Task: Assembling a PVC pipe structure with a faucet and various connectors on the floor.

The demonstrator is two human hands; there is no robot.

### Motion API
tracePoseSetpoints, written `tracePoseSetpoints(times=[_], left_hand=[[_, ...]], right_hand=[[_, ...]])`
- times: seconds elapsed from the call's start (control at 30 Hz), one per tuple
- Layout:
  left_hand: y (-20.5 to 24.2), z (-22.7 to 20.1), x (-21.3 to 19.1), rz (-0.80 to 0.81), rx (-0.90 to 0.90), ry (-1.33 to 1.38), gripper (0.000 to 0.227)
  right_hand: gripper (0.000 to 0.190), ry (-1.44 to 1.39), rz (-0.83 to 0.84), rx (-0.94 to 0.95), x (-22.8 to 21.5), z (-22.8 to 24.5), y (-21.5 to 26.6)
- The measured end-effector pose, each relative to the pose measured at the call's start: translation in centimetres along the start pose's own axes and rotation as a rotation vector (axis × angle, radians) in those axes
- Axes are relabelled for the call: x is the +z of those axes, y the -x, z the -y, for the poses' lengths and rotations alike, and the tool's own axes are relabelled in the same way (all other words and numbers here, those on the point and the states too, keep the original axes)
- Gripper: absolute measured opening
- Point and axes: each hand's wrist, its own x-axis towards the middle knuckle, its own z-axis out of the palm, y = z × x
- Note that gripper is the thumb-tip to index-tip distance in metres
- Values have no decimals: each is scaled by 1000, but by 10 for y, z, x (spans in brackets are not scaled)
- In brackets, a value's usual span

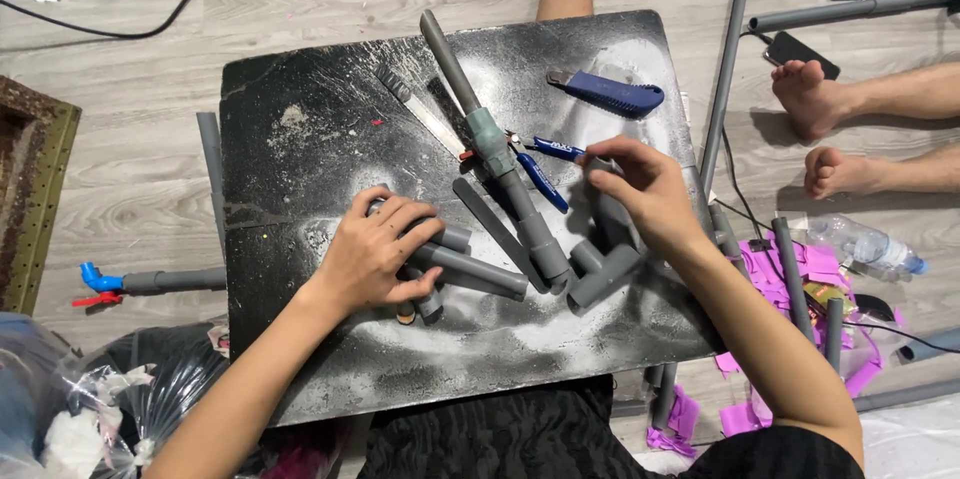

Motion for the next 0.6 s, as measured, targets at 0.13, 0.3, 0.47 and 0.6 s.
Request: tracePoseSetpoints(times=[0.13,0.3,0.47,0.6], left_hand=[[-2,0,-2,-7,-7,1,45],[-3,0,-4,-23,-2,15,50],[-5,-2,-6,-30,-6,21,51],[-4,-2,-5,-24,-11,11,51]], right_hand=[[34,-363,-158,51,3,-11,-8],[33,-605,-213,-22,-26,-29,-21],[38,-715,-245,-31,-54,-43,-23],[34,-694,-270,-56,-63,-62,-26]])
